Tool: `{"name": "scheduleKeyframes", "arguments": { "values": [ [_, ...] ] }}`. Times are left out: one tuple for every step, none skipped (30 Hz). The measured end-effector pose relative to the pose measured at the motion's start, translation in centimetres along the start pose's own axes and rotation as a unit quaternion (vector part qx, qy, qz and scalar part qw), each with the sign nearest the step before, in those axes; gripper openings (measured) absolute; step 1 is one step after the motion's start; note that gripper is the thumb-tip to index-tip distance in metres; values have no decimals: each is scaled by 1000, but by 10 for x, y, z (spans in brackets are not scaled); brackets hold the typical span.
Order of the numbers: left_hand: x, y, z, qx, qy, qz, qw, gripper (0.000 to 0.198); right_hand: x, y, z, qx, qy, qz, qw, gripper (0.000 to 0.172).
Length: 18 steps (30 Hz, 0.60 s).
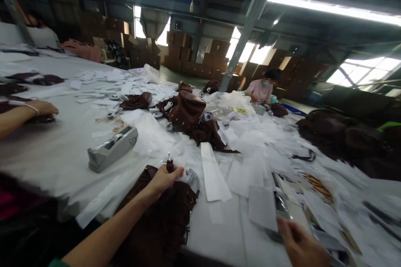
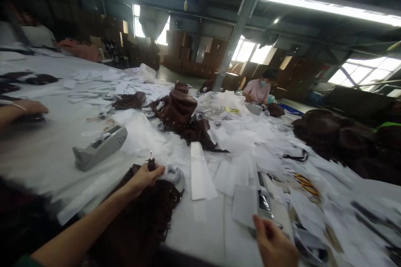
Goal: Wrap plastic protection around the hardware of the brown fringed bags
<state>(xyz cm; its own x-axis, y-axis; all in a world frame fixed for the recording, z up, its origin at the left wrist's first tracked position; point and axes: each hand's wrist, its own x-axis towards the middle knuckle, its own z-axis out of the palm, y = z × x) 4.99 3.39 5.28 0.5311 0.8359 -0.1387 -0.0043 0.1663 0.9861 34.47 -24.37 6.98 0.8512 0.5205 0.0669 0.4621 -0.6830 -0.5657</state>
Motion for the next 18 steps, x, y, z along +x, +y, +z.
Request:
{"name": "scheduleKeyframes", "arguments": {
  "values": [
    [-3,1,2,20,-9,12,1000,42,-12,-31,20,61,-49,-34,996,48],
    [-5,2,4,38,-20,26,999,39,-22,-63,42,127,-105,-57,985,55],
    [-8,3,5,50,-33,40,997,37,-31,-94,62,200,-161,-71,964,58],
    [-10,5,6,55,-47,52,996,33,-37,-123,80,264,-208,-87,938,55],
    [-12,6,6,55,-60,62,995,31,-42,-148,95,308,-259,-104,910,52],
    [-14,8,5,53,-69,71,994,28,-45,-169,106,342,-314,-116,878,48],
    [-15,8,4,50,-75,76,993,27,-47,-185,114,370,-365,-123,846,45],
    [-15,9,2,45,-75,78,993,26,-49,-198,120,390,-407,-125,816,42],
    [-15,9,0,38,-66,75,994,26,-50,-206,124,405,-437,-122,794,40],
    [-15,8,-3,29,-52,67,996,27,-50,-210,128,412,-452,-115,783,38],
    [-14,7,-5,18,-36,56,998,27,-50,-212,131,413,-455,-108,782,37],
    [-13,5,-7,8,-23,44,999,28,-51,-212,134,409,-448,-100,789,36],
    [-11,3,-8,1,-13,33,999,28,-51,-211,137,402,-438,-92,799,36],
    [-10,2,-9,-1,-10,26,1000,29,-51,-210,141,396,-428,-83,808,37],
    [-8,1,-9,1,-14,23,1000,29,-52,-208,144,393,-421,-74,814,39],
    [-7,0,-10,3,-22,23,999,30,-53,-207,148,395,-417,-65,816,40],
    [-5,-1,-10,6,-29,26,999,32,-53,-206,152,399,-415,-55,816,42],
    [-4,-1,-10,8,-33,27,999,34,-54,-206,155,404,-414,-47,814,43]
  ]
}}
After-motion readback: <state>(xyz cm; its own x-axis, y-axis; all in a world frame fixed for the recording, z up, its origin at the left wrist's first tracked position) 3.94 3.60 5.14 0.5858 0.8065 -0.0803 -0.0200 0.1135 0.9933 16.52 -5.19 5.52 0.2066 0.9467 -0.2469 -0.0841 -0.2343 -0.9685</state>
